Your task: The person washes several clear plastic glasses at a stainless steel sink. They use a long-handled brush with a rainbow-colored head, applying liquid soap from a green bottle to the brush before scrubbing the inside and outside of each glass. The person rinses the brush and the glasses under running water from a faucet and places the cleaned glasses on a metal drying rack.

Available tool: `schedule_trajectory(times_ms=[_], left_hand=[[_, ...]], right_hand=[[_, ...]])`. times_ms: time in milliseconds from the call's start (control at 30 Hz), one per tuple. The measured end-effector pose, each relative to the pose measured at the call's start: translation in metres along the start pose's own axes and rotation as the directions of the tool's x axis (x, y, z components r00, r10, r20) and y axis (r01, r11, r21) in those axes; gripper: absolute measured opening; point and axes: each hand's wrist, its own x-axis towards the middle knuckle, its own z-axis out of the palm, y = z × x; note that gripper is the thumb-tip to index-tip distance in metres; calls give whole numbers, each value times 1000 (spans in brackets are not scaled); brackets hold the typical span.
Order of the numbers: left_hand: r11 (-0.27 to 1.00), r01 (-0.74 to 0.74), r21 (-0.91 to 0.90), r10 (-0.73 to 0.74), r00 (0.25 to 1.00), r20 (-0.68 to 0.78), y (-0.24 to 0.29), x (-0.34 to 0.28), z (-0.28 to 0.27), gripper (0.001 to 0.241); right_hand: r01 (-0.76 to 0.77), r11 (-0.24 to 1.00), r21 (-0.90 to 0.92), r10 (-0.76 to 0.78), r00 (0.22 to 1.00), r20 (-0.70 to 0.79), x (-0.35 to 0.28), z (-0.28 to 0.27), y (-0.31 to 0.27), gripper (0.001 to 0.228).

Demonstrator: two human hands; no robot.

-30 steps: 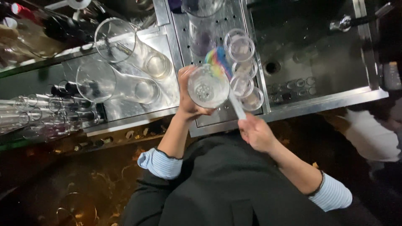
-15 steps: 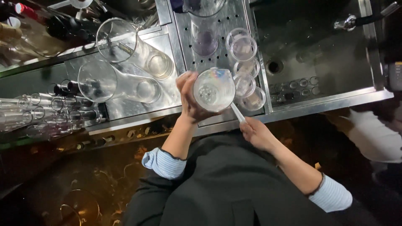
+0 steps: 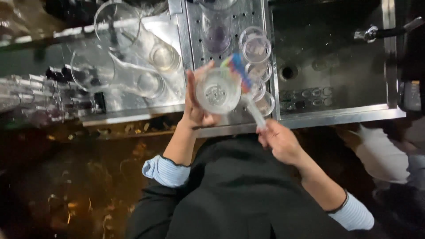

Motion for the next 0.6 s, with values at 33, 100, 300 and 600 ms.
schedule_trajectory(times_ms=[33,100,300,600], left_hand=[[992,15,123,-13,1000,-19,7,-1,0,111],[967,9,254,0,999,-35,17,1,3,100],[732,48,680,92,981,-169,37,15,10,99],[976,77,201,-79,997,0,40,14,11,81]], right_hand=[[-42,996,73,43,999,-21,-4,-2,-5,23],[-58,988,143,64,997,-39,4,-6,-6,30],[-31,992,-125,43,995,90,21,-18,19,30],[-126,943,-309,180,971,154,29,-15,72,26]])
